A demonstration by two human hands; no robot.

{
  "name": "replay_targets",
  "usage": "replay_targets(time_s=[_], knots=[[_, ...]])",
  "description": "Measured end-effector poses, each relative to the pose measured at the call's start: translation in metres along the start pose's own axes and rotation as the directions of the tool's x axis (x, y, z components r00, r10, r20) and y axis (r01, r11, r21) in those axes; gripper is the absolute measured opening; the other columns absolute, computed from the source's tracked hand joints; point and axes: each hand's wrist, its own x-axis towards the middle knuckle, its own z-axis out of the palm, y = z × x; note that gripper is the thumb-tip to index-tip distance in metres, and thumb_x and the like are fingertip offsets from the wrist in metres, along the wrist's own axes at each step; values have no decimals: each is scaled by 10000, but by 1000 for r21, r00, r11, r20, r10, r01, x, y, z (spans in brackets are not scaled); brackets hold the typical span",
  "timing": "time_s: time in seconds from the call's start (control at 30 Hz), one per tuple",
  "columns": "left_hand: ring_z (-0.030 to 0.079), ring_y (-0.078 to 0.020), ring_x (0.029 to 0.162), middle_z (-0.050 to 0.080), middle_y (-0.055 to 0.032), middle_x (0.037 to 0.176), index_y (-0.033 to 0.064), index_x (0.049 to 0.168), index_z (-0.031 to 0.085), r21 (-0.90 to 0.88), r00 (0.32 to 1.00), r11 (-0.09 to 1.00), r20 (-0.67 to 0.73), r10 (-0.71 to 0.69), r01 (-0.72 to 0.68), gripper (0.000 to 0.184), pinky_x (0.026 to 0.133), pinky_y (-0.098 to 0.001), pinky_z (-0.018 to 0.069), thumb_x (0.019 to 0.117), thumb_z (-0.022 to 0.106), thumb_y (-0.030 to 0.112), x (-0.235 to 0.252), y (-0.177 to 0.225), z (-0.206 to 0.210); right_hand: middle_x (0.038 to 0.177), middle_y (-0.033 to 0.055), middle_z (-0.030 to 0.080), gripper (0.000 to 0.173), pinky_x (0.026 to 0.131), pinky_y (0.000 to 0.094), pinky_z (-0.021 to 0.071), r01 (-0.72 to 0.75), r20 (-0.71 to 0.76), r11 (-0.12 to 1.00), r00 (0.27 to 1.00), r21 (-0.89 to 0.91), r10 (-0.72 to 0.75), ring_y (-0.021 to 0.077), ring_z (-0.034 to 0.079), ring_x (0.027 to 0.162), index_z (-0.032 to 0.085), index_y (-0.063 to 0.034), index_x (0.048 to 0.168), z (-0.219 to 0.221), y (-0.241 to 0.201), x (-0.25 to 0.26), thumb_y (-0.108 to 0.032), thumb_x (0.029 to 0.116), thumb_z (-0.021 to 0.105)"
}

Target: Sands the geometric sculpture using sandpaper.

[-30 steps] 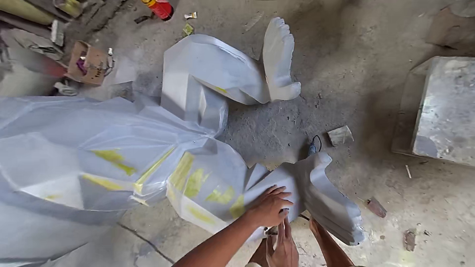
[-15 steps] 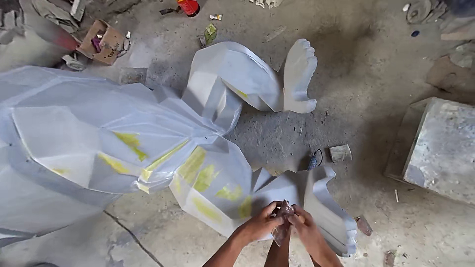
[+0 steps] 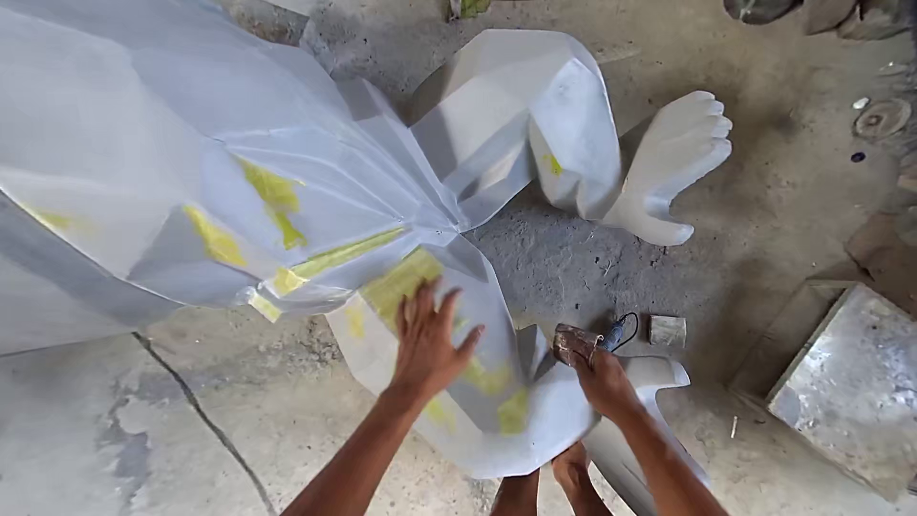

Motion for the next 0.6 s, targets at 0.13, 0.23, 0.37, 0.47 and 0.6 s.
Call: replay_targets(time_s=[0.13,0.23,0.37,0.47,0.6], knots=[[192,-319,1569,268,-100,1684,209,1595,373,165,982,973,-124,-144,164,979,1244,-609,159,837,432,826,16,-23,30,1438,112,609,459,1183,460,394,-64,-104,966,994,-252,39,238,543,1377,631,-57,1366,68,-7,-24,-318,1053,420],[231,-265,1561,299,-34,1677,274,1567,427,124,979,977,-129,-158,174,872,1247,-555,196,872,416,799,14,-21,32,1389,125,642,609,1248,536,260,-64,-1,887,997,-458,71,263,524,1394,651,-64,1331,53,8,6,-467,1085,266],[222,-262,1564,288,-32,1682,263,1568,432,95,978,979,-125,-168,181,854,1251,-554,180,883,420,774,15,-20,31,1410,197,603,559,1113,595,420,-141,168,855,952,-499,254,361,553,1341,556,-68,1445,41,-18,59,-388,1099,255],[200,-293,1569,252,-55,1695,251,1589,396,125,981,975,-79,-174,183,861,1248,-574,166,901,372,766,16,-17,30,1464,103,592,571,1122,527,440,-247,22,860,958,-446,287,276,566,1348,471,-154,1543,57,-64,3,-406,1085,242],[176,-306,1575,240,-84,1697,228,1593,390,91,983,980,-69,-171,177,851,1251,-601,144,916,362,744,14,-14,29,1282,148,687,606,1082,561,443,-228,54,751,942,-620,330,309,617,1260,665,-77,1291,47,-42,31,-450,1074,240]])
